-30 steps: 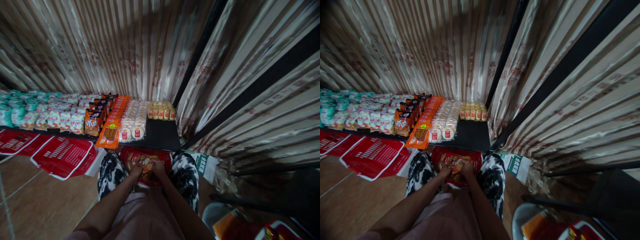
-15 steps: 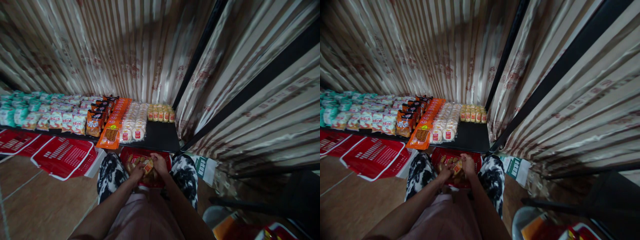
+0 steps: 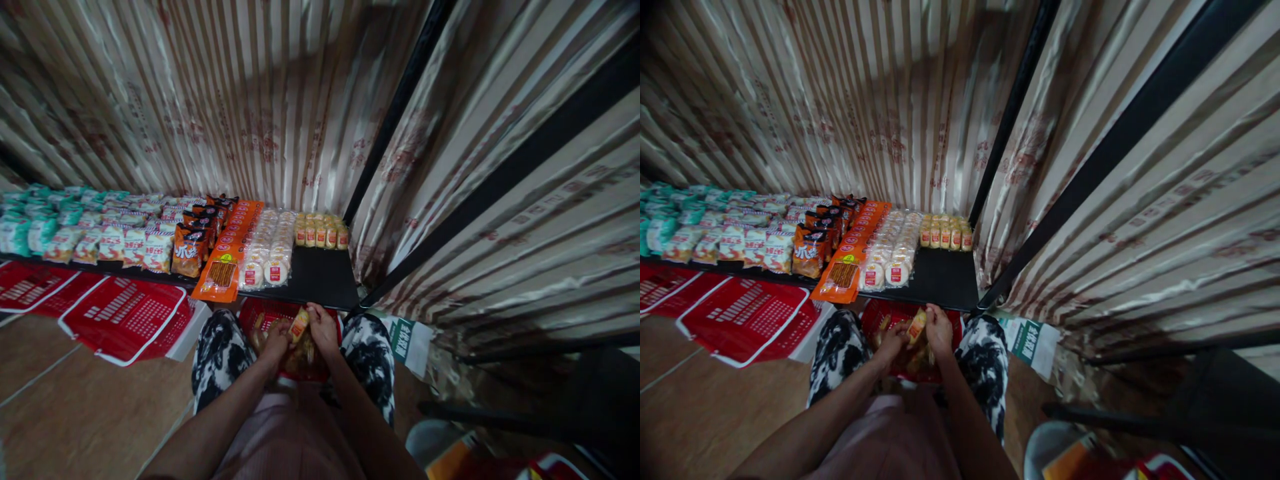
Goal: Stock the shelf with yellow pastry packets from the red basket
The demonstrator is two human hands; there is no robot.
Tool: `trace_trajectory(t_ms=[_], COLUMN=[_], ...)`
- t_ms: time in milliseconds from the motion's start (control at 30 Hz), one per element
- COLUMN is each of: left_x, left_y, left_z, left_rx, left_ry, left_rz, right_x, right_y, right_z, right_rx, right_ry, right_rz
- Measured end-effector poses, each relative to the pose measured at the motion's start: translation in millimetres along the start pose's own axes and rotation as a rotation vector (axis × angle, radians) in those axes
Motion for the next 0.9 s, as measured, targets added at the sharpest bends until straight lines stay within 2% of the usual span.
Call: trace_trajectory(t_ms=[133,333,533,900], left_x=[-1,-11,-24,-53], left_y=[-7,-1,3,3], left_z=[-3,-8,-12,-27], left_rx=[0.008,0.014,-0.002,0.007], left_ry=[0.025,0.095,0.067,0.071], left_rz=[-0.063,-0.044,-0.099,-0.177], right_x=[1,4,16,25], right_y=[4,8,7,-6], right_z=[2,2,5,6], right_rx=[0.013,0.046,0.049,0.034], right_ry=[-0.056,-0.108,-0.219,-0.181], right_rz=[-0.049,-0.112,-0.066,0.019])
Point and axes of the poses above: each hand's wrist, its own y-axis away from the middle knuckle, its own z-axis out of the back of the hand, x = y × z, the point moved 5 cm from there along -y, towards the middle knuckle, and after that the axes turned 11 degrees about -x, right-handed, at the moved point
